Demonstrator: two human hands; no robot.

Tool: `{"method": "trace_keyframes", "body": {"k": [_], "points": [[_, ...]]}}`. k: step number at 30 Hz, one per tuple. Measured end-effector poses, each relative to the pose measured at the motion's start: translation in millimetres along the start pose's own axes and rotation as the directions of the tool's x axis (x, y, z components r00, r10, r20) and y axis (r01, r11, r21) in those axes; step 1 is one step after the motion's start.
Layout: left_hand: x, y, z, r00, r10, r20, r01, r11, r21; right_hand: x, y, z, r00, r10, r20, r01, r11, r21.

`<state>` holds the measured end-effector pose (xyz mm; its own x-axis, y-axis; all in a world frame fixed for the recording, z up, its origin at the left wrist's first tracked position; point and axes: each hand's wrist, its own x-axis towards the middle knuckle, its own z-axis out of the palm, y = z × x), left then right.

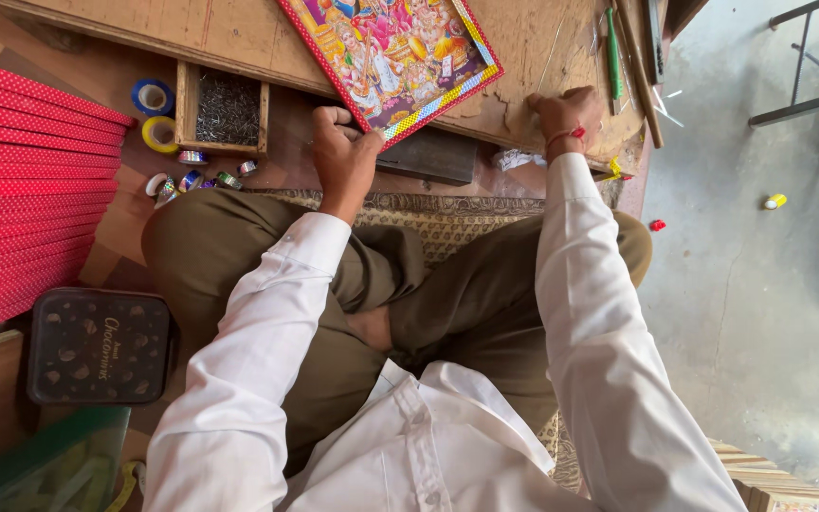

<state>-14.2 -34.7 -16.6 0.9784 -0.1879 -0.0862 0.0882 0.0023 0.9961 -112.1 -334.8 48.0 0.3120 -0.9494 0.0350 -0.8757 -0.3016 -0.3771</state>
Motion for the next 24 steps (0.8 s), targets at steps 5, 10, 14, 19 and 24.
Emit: {"method": "trace_keyframes", "body": {"k": [5, 10, 14, 19, 24], "points": [[-2, 3, -5, 0.999, -0.033, 0.009, 0.033, 0.998, 0.047, 12, 15, 8, 0.967, -0.156, -0.201, 0.206, 0.944, 0.256], [-2, 10, -6, 0.999, 0.034, -0.012, -0.033, 0.998, 0.052, -32, -7, 6, 0.926, -0.377, -0.026, 0.26, 0.587, 0.767], [-4, 18, -10, 0.998, -0.056, 0.019, 0.056, 0.998, 0.004, -117, -38, 17, 0.706, -0.645, 0.293, 0.13, 0.524, 0.841], [-7, 26, -19, 0.973, -0.197, 0.117, 0.218, 0.955, -0.202, -162, -61, 26, 0.703, -0.649, 0.291, 0.357, 0.676, 0.645], [-8, 29, -18, 0.97, -0.22, 0.107, 0.237, 0.954, -0.185, -158, -65, 27, 0.663, -0.722, 0.198, 0.503, 0.625, 0.596]]}}
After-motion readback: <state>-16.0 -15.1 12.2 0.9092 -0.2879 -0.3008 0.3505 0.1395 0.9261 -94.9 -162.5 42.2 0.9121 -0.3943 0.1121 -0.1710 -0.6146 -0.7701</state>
